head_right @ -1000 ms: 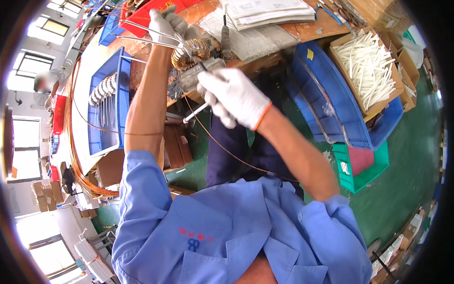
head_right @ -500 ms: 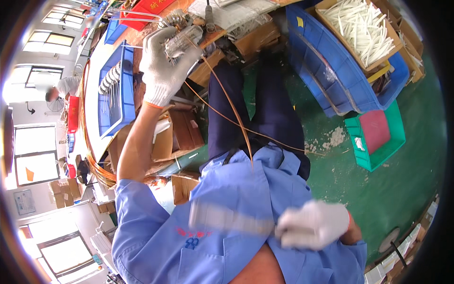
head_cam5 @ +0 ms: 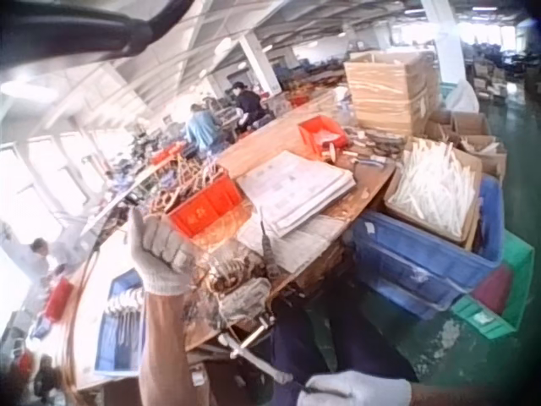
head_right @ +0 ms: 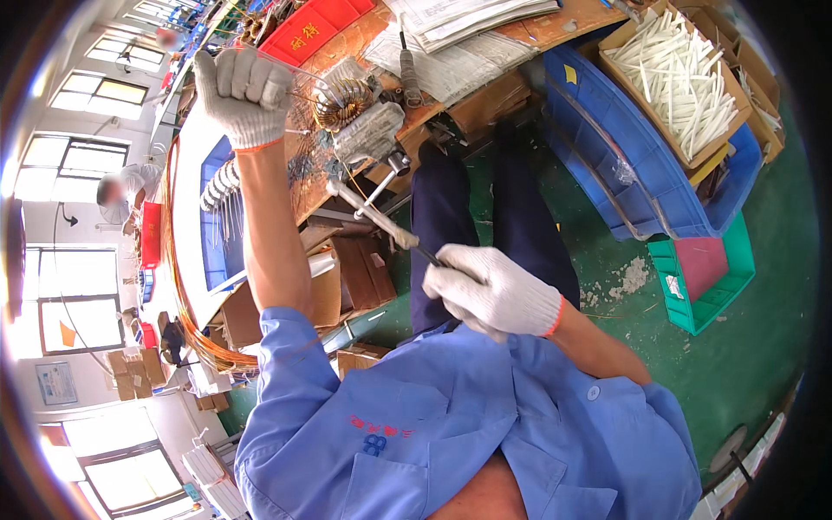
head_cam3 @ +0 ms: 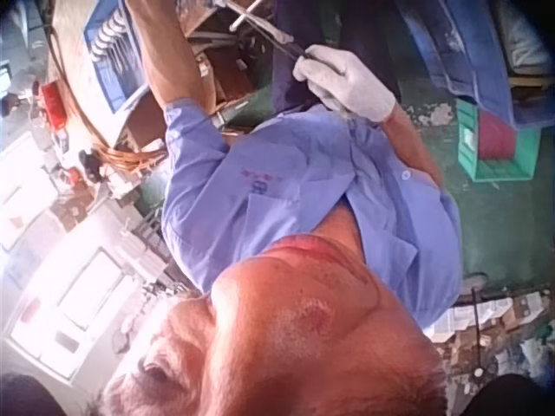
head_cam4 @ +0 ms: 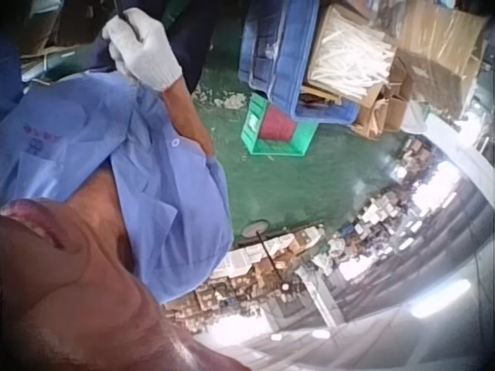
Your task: The recorder is winding thin copper wire onto a metal stator core at a factory workbench.
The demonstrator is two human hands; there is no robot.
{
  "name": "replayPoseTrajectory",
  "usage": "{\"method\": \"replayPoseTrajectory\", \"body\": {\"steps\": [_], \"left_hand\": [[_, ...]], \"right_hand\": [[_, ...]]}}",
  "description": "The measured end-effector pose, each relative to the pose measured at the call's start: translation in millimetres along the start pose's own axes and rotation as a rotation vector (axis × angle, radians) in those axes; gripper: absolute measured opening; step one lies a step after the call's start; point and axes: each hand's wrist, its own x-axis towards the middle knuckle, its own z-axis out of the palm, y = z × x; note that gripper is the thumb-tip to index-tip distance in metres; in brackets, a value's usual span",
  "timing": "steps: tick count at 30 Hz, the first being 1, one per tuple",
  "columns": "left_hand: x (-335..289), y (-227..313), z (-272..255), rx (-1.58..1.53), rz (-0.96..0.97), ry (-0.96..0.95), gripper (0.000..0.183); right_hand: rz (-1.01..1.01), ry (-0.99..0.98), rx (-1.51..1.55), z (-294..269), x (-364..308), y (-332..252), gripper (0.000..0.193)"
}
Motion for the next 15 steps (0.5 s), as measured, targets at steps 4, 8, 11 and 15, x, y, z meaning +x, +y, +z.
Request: {"method": "replayPoseTrajectory", "body": {"steps": [4, 8, 11, 15], "left_hand": [[3, 1, -69, -0.01, 0.124, 0.411, 0.063], [5, -19, -103, 0.203, 0.104, 0.779, 0.062], [6, -22, -114, 0.281, 0.006, 0.791, 0.062], [12, -17, -82, 0.381, -0.206, 0.95, 0.062]], "right_hand": [[0.003, 0.156, 0.228, 10, 56, -2, 0.033], [-0.131, 0.159, 0.471, 17, 118, -19, 0.033], [-0.127, 0.085, 0.482, -1, 138, -47, 0.035], [-0.001, 0.169, 0.115, -9, 72, -37, 0.032]]}}
